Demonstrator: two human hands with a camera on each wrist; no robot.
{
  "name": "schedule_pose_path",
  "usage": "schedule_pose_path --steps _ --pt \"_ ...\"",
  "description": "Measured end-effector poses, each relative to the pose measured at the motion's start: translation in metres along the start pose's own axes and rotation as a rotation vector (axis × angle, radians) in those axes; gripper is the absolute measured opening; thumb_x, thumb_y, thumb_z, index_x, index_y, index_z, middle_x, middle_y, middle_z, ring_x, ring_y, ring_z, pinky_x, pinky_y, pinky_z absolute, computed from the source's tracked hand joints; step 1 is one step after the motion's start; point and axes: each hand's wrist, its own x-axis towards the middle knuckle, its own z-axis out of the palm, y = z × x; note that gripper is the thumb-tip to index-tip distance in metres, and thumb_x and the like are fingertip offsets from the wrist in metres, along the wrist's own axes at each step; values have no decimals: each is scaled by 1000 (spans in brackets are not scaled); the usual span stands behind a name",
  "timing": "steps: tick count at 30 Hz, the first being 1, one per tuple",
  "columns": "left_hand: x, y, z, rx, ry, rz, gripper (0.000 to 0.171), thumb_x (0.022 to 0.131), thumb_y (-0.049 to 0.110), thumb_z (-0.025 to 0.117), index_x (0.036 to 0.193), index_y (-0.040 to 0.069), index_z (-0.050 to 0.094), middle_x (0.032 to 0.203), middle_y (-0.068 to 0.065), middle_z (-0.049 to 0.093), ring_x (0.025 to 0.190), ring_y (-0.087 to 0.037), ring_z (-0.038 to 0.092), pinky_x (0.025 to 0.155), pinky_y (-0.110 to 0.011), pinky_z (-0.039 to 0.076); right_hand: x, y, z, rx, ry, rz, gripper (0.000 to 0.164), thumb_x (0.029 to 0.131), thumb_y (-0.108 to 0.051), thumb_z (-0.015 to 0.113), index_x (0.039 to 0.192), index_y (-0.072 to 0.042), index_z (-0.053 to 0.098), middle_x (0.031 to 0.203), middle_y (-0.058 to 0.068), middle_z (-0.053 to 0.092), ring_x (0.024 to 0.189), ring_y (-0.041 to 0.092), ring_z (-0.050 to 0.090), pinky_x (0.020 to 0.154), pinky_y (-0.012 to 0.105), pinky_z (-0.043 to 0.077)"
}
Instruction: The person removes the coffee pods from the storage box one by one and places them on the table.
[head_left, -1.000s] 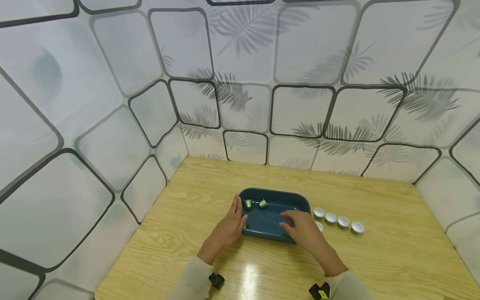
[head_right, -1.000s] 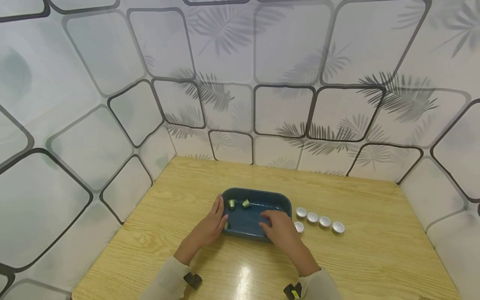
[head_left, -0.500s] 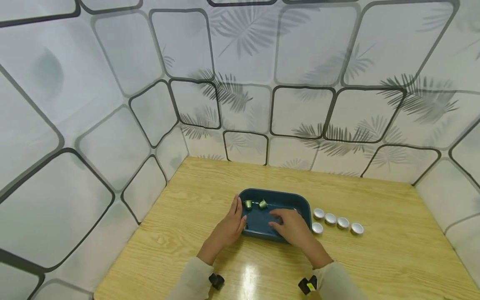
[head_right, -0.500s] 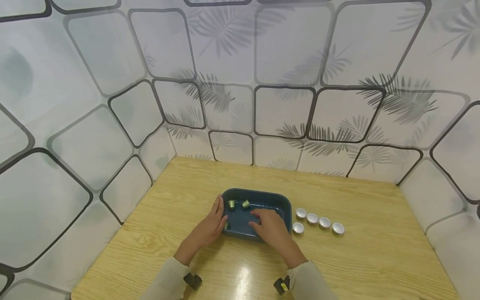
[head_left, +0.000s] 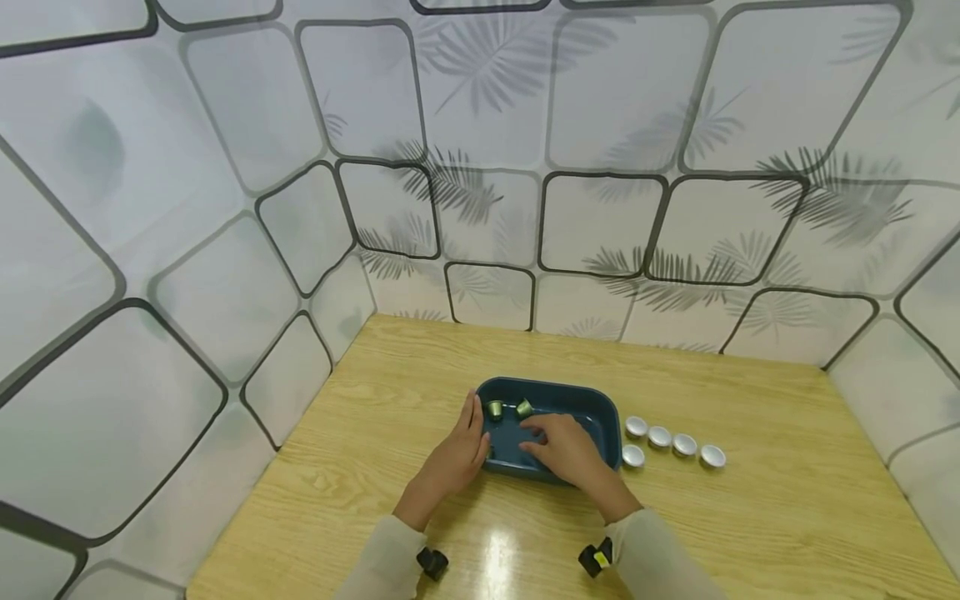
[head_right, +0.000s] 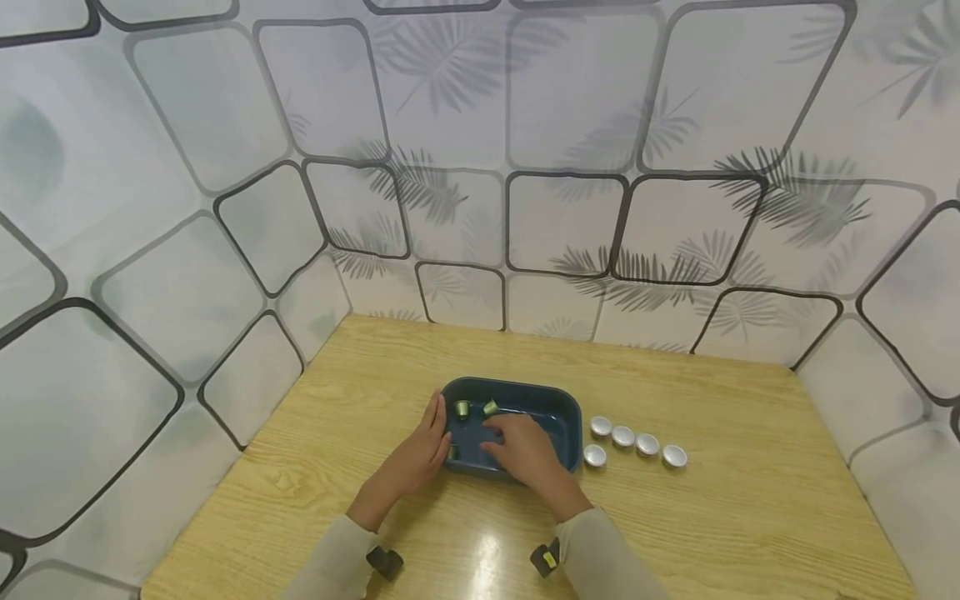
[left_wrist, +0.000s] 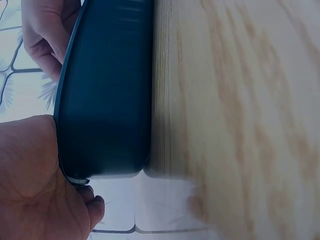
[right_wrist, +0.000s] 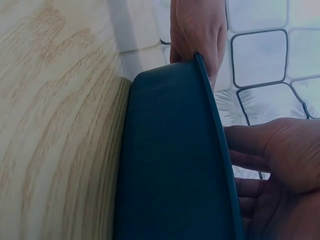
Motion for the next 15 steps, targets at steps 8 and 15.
schedule_pose_path --steps 8,15 --pt "0 -2 1 -18 -13 0 65 109 13 41 157 -13 5 166 -26 -6 147 -37 31 98 -40 50 9 -2 9 5 -55 -2 35 89 -17 80 120 -3 73 105 13 74 88 23 71 72 42 57" --pt "0 -2 1 9 4 22 65 108 10 43 156 -16 8 165 -31 -2 144 -40 37 89 -38 54 17 -7 17 17 -74 -19 34 90 -18 80 119 -3 73 102 11 75 88 24 71 71 42 57"
